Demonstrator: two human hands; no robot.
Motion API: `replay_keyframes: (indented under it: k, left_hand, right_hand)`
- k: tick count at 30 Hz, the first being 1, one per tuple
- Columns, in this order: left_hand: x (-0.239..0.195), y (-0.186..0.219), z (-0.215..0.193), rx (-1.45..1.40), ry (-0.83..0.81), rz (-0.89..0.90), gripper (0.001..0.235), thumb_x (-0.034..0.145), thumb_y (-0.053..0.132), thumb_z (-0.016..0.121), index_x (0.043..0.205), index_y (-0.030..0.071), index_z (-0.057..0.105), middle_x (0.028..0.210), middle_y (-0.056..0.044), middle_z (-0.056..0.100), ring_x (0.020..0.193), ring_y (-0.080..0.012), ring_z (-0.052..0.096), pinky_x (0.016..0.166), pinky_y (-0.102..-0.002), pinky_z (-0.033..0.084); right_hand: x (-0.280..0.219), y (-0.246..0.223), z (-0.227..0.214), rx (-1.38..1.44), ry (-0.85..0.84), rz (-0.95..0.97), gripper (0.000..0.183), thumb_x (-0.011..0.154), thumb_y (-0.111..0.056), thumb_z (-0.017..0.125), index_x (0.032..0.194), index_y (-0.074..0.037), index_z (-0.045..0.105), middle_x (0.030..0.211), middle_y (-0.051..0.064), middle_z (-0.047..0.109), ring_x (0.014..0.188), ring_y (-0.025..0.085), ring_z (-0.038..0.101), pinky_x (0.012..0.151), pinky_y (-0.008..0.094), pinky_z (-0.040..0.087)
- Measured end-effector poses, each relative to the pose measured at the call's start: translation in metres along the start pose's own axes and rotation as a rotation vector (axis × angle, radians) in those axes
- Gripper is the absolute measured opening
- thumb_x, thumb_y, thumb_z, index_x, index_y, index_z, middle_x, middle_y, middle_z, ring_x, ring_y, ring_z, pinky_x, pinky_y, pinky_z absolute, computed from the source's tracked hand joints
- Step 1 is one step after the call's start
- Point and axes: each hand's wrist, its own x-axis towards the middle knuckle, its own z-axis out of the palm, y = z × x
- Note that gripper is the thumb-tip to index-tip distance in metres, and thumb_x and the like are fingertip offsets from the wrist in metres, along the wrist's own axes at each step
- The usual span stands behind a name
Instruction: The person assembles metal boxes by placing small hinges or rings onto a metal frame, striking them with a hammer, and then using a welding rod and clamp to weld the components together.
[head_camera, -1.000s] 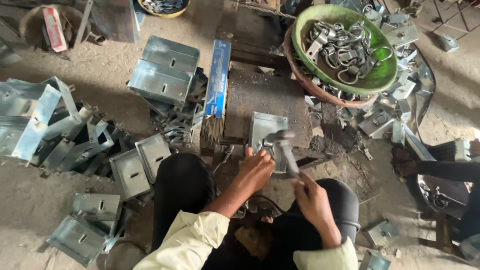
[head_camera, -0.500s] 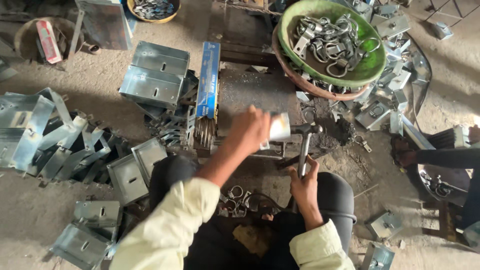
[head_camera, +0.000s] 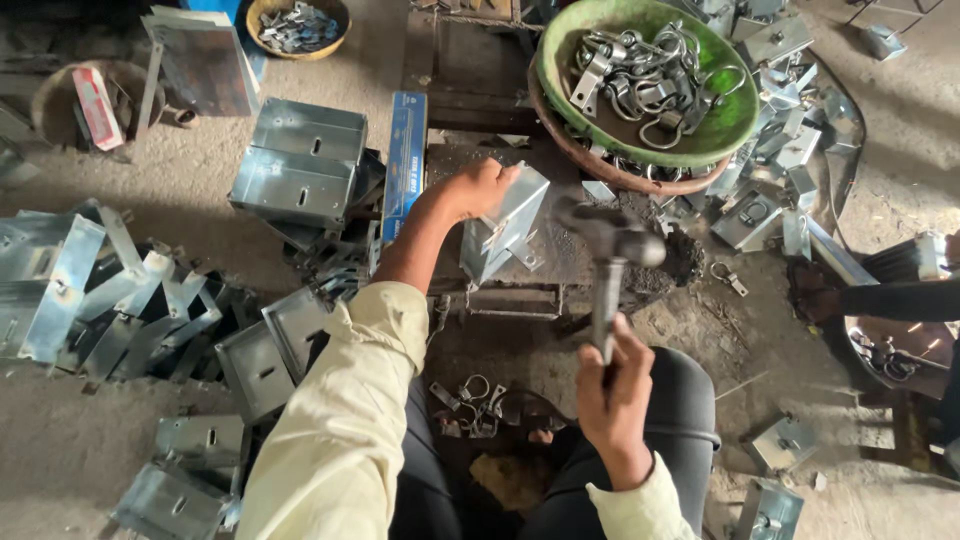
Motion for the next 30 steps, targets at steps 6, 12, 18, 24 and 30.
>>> replay_keyframes:
  k: [6, 12, 18, 24, 30]
  left_hand:
    - [0.0, 0.006, 0.003, 0.023, 0.06, 0.091, 0.064, 0.106, 0.048, 0.041, 0.097, -0.01, 0.067, 0.093, -0.034, 0.068, 0.087, -0.0419, 0.071, 0.081, -0.051, 0.054]
    - [-0.007, 0.0, 0.009, -0.039, 0.137, 0.209, 0.061, 0.106, 0.041, 0.045, 0.085, -0.01, 0.07, 0.079, -0.035, 0.065, 0.069, -0.042, 0.069, 0.07, -0.052, 0.052]
    - [0.005, 0.001, 0.005, -0.043, 0.03, 0.064, 0.064, 0.108, 0.043, 0.042, 0.085, -0.011, 0.069, 0.082, -0.033, 0.069, 0.078, -0.0435, 0.069, 0.07, -0.049, 0.054]
    - [0.008, -0.007, 0.016, -0.069, 0.116, 0.105, 0.059, 0.105, 0.045, 0.045, 0.096, -0.009, 0.067, 0.088, -0.032, 0.069, 0.082, -0.0408, 0.073, 0.072, -0.05, 0.055]
    - [-0.003, 0.004, 0.004, -0.045, 0.119, 0.072, 0.064, 0.107, 0.047, 0.046, 0.088, -0.01, 0.068, 0.082, -0.032, 0.067, 0.08, -0.0426, 0.072, 0.074, -0.05, 0.054]
  right_hand:
    - [0.025, -0.008, 0.01, -0.164, -0.308, 0.396, 0.045, 0.097, -0.013, 0.062, 0.14, -0.007, 0.051, 0.064, 0.011, 0.064, 0.046, 0.017, 0.057, 0.045, 0.032, 0.041]
    - [0.014, -0.007, 0.013, -0.158, -0.097, 0.288, 0.037, 0.105, -0.012, 0.057, 0.139, -0.005, 0.046, 0.067, 0.01, 0.06, 0.05, 0.016, 0.052, 0.047, 0.031, 0.037]
    - [0.052, 0.019, -0.005, -0.128, -0.261, 0.487, 0.036, 0.1, -0.013, 0.055, 0.135, -0.01, 0.047, 0.062, 0.007, 0.061, 0.041, 0.015, 0.053, 0.035, 0.032, 0.038]
    - [0.062, 0.103, 0.0, 0.24, -0.125, 0.728, 0.033, 0.105, -0.013, 0.05, 0.137, -0.012, 0.04, 0.065, 0.004, 0.053, 0.043, 0.012, 0.045, 0.035, 0.029, 0.032]
    - [0.098, 0.191, 0.016, 0.06, -0.423, 0.695, 0.043, 0.099, -0.013, 0.062, 0.14, -0.013, 0.049, 0.084, 0.012, 0.064, 0.064, 0.016, 0.059, 0.052, 0.033, 0.045]
